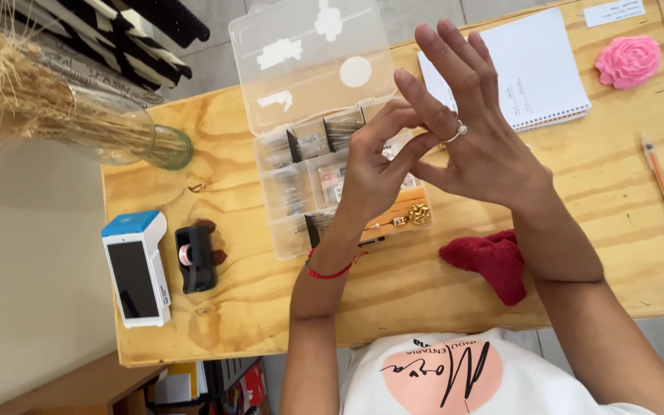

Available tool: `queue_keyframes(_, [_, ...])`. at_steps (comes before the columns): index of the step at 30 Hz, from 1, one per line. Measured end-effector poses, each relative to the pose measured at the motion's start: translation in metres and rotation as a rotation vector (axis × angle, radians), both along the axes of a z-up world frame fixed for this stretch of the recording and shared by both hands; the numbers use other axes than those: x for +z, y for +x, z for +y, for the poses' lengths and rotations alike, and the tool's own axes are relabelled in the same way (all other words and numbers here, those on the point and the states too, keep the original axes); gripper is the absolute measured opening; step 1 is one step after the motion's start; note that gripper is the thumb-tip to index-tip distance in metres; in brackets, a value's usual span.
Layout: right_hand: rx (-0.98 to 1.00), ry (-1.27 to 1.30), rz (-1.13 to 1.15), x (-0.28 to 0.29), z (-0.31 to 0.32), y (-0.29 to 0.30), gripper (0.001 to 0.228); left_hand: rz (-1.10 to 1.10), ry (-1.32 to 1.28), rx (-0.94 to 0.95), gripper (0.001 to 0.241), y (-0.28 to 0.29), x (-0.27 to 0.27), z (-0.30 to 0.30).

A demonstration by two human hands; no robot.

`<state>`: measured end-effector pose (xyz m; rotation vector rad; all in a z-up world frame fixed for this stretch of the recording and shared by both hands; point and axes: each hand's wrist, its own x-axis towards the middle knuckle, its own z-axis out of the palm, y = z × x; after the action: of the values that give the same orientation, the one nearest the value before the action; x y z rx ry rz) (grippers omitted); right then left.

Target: The person is organizing and cleaning various jewelry items from a plastic compartment box using a red cloth.

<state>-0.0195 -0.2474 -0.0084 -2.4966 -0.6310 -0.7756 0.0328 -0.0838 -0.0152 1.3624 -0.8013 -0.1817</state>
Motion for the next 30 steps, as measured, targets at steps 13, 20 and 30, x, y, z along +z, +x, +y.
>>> queue_keyframes(13, [-0.464,-0.249,0.282,0.012,0.003,-0.012,0.114,-0.123,0.195,0.068,0.043,0.010,0.013,0.016])
queue_keyframes(20, [0.008,-0.119,0.217,0.002,-0.003,-0.021,0.093,-0.024,0.076,-0.222,0.035,0.008,0.006,0.017])
queue_keyframes(30, [0.350,0.000,0.357,0.018,-0.013,-0.043,0.091,-0.128,-0.077,-0.203,0.015,-0.021,0.022,0.023])
